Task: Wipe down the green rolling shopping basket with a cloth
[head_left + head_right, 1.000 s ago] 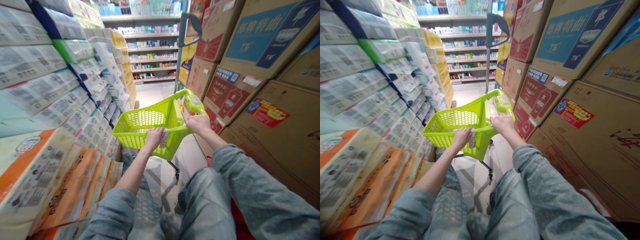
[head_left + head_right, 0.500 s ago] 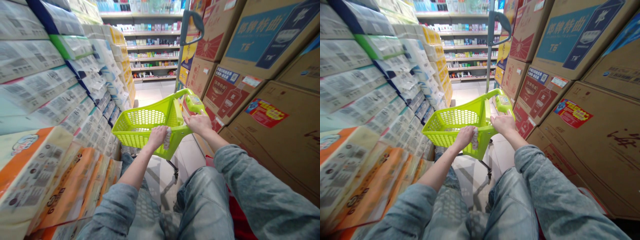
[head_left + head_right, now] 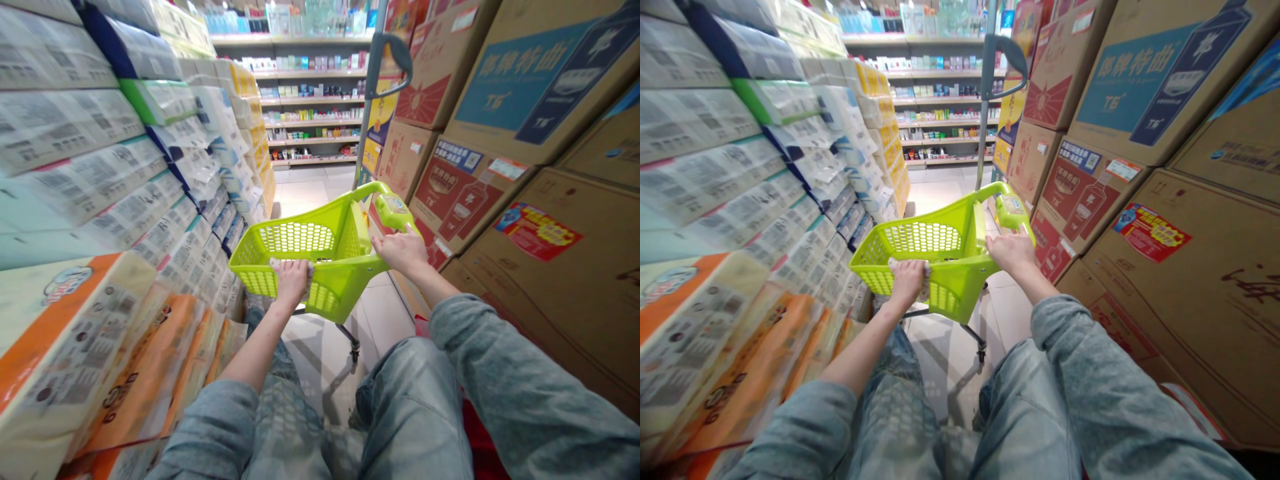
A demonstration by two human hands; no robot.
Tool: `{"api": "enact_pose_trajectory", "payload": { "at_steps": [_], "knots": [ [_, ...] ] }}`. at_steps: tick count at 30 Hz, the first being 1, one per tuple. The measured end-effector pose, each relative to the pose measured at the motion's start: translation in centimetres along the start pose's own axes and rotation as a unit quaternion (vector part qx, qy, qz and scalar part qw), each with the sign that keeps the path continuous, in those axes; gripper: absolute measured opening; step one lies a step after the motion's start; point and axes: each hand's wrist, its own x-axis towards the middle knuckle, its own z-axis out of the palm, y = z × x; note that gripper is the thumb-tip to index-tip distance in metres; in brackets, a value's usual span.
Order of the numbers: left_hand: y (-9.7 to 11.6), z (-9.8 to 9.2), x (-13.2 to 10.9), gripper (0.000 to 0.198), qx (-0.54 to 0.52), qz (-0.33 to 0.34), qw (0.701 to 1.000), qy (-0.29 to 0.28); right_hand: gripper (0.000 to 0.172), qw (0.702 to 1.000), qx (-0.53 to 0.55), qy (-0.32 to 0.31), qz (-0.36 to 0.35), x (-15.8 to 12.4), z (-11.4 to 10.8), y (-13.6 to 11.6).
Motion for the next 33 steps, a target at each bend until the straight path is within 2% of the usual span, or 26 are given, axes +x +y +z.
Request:
{"api": "enact_pose_trajectory", "payload": {
  "at_steps": [5, 9, 12, 15, 22, 24, 27, 30, 33],
  "knots": [
    [3.7, -1.2, 0.5, 0.021, -0.044, 0.026, 0.999, 0.015, 0.06, 1.0, -0.009, 0.016, 0.002, -0.3, -0.3, -0.1],
    [5.0, -1.6, 0.5, 0.023, -0.03, 0.017, 0.999, 0.023, 0.059, 1.0, -0.01, 0.02, -0.003, -0.6, -0.4, -0.1],
    [4.7, -1.5, 0.4, 0.023, -0.026, 0.025, 0.999, 0.021, 0.059, 1.0, -0.007, 0.017, -0.011, -0.7, -0.6, 0.0],
    [3.5, -1.1, 0.3, 0.023, -0.023, 0.042, 0.999, 0.015, 0.058, 1.0, 0.004, 0.015, -0.013, -0.9, -0.8, 0.1],
    [-2.0, 0.1, -0.9, 0.024, 0.03, 0.021, 0.999, 0.007, 0.054, 1.0, 0.015, 0.004, -0.001, -1.0, -1.1, 0.1],
    [-2.9, 0.1, -1.2, 0.026, 0.037, 0.008, 0.999, 0.005, 0.055, 1.0, 0.015, 0.006, -0.001, -1.0, -1.1, 0.2],
    [-2.7, 0.1, -1.3, 0.026, 0.041, -0.021, 0.999, -0.003, 0.055, 1.0, 0.009, 0.012, -0.006, -0.8, -1.0, 0.5],
    [-1.0, 0.2, -1.0, 0.025, 0.037, -0.05, 0.998, -0.002, 0.053, 1.0, -0.018, 0.012, 0.006, -0.2, -1.0, 0.6],
    [1.1, 0.4, -0.8, 0.024, 0.019, -0.06, 0.998, 0.003, 0.051, 1.0, -0.016, 0.023, -0.01, 0.3, -0.9, -0.6]
  ]
}}
